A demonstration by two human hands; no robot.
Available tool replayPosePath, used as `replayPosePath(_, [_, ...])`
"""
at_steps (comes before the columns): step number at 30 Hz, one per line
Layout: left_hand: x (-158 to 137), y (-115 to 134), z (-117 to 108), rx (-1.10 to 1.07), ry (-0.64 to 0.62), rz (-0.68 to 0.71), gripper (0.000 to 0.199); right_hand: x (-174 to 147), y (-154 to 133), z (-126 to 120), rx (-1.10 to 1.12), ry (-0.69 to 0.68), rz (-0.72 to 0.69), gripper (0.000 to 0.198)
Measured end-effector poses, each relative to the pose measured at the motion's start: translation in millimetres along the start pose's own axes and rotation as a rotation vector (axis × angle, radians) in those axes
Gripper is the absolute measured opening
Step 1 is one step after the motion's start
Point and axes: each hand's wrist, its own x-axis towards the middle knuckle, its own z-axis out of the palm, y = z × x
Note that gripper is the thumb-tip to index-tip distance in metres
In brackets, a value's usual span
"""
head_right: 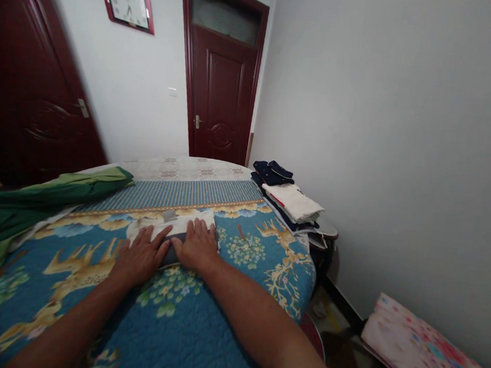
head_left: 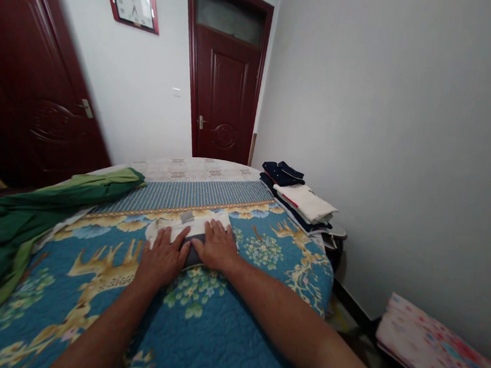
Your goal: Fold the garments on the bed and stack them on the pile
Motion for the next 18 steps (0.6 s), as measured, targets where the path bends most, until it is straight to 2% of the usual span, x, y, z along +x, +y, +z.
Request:
replayPosePath(3, [-3, 0, 2, 0.024, 0.031, 0.018, 0.062, -12, -1, -1, -0.018, 0.011, -0.013, 0.085])
replayPosePath(9, [-15, 11, -2, 0.023, 0.191, 0.085, 0.061, -18, -4, -5, -0.032, 0.025, -0.018, 0.071])
replayPosePath(14, [-10, 21, -2, -0.033, 0.074, 0.159, 0.060, -16, -1, 2, -0.027, 0.022, -0.030, 0.068])
replayPosePath(18, [3, 9, 0, -0.053, 0.013, 0.148, 0.065, -16, 1, 8, -0.025, 0.037, -0.034, 0.068])
